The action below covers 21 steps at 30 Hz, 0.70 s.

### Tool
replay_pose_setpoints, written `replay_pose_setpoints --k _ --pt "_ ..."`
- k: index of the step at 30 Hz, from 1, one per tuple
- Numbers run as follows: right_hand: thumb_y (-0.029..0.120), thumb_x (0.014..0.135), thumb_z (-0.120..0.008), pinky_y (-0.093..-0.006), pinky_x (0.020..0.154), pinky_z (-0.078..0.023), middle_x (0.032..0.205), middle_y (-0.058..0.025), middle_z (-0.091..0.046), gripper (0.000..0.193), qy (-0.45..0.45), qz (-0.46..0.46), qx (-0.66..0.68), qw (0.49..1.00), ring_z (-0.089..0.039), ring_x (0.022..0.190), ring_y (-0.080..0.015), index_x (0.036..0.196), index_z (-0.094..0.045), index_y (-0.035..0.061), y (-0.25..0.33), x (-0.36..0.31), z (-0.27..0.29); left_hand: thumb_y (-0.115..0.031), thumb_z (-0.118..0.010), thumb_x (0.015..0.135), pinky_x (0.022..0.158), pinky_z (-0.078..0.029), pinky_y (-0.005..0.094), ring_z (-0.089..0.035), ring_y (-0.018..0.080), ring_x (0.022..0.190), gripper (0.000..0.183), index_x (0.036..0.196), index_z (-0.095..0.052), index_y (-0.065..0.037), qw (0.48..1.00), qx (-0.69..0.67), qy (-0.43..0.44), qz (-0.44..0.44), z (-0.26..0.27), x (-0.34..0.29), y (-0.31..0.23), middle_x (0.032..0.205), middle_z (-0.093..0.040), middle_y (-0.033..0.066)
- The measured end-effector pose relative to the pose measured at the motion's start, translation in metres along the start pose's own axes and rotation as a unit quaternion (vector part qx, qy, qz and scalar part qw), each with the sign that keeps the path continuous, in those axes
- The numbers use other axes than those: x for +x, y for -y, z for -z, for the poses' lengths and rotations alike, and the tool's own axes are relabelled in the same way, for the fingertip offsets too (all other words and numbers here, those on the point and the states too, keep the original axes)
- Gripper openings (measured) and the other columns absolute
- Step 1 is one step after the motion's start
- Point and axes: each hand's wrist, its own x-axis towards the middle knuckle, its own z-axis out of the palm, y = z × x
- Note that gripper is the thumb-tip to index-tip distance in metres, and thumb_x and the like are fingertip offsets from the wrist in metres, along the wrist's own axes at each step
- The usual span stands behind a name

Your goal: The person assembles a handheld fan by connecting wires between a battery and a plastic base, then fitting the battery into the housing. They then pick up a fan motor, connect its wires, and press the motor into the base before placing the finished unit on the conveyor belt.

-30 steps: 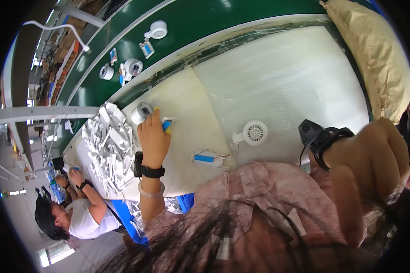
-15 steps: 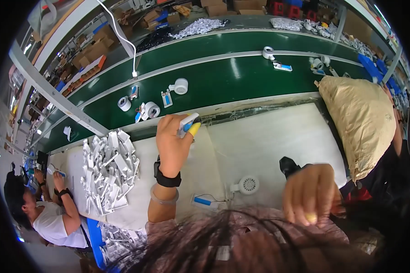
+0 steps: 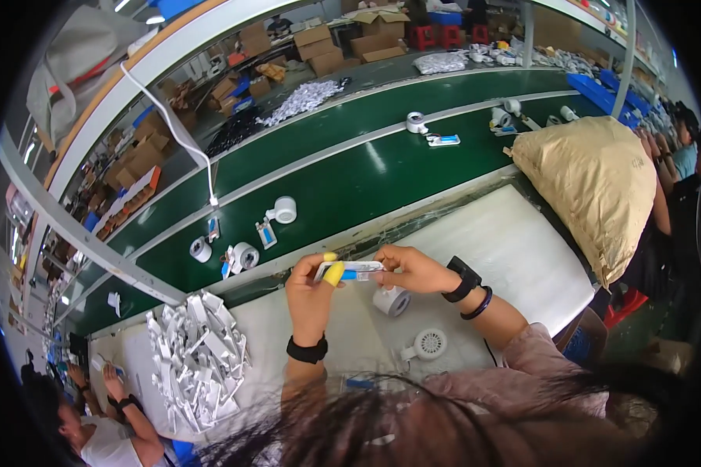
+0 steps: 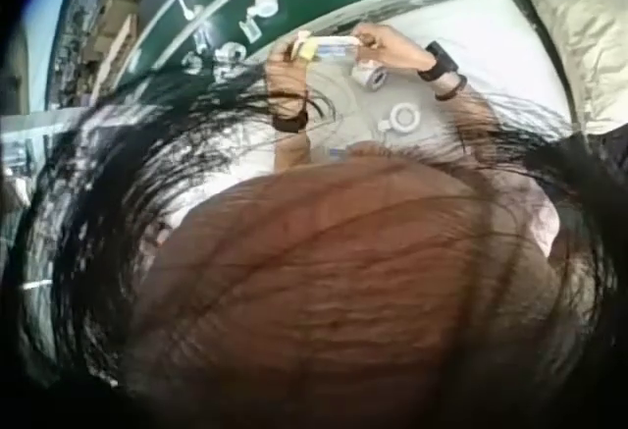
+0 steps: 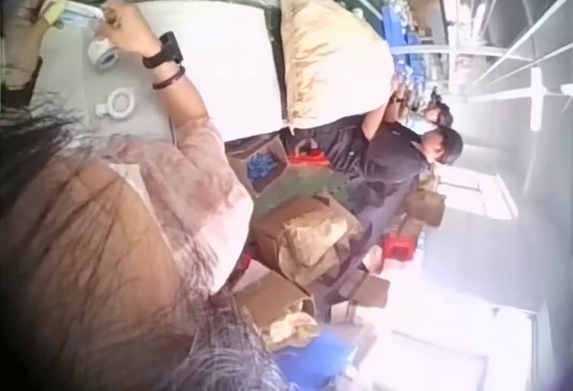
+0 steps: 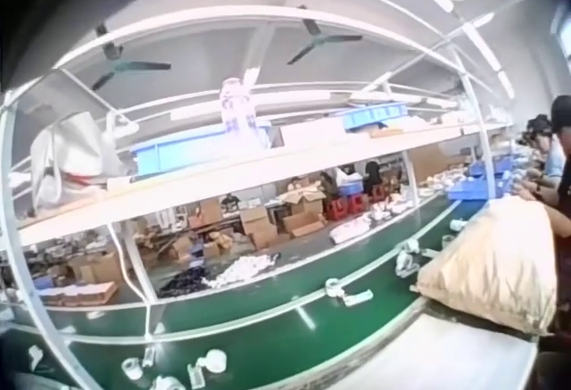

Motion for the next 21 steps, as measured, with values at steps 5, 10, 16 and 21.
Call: replay_pose_setpoints --k 5,10,16,21 --pt "0.018 0.091 -0.066 -0.027 0.062 -0.046 0.071 -0.0039 -0.065 0.019 -0.004 0.024 -0.055 0.998 -0.061 0.068 -0.009 0.094 -0.056 0.002 -0.008 0.002 0.001 0.0 -0.067 0.085 0.07 -0.053 0.0255 -0.062 0.0131 0.086 0.034 0.118 -0.059 -0.002 0.966 0.192 0.169 0.048 0.024 0.006 0.008 0.101 -0.065 0.007" --pt "0.016 0.089 -0.068 -0.0306 0.056 -0.045 0.068 -0.0077 -0.06 0.018 0.006 0.063 -0.134 0.989 -0.061 0.062 -0.0143 0.09 -0.057 0.0018 -0.009 0.002 -0.002 -0.007 -0.067 0.086 0.064 -0.05 0.0253 -0.062 0.0117 0.078 0.038 0.122 -0.056 -0.004 0.929 0.171 0.281 0.169 0.009 0.007 0.013 0.098 -0.066 0.0066" --pt "0.017 0.087 -0.068 -0.0338 0.054 -0.043 0.067 -0.0089 -0.061 0.017 0.002 0.095 -0.162 0.982 -0.058 0.058 -0.0188 0.091 -0.059 0.004 0.001 0.001 0.002 -0.015 -0.065 0.087 0.058 -0.048 0.0268 -0.062 0.0127 0.066 0.033 0.117 -0.055 -0.003 0.874 0.292 0.352 0.163 0.013 0.01 0.018 0.085 -0.066 0.008" --pt "0.017 0.093 -0.063 -0.0306 0.07 -0.049 0.083 -0.006 -0.067 0.017 0.152 0.0 -0.07 0.986 -0.063 0.077 -0.0154 0.098 -0.062 0.0002 0.008 0.0 0.006 -0.012 -0.064 0.083 0.069 -0.049 0.0432 -0.063 0.0409 0.083 0.034 0.115 -0.056 -0.003 0.893 0.401 0.202 0.034 0.022 0.005 0.026 0.09 -0.066 0.021"
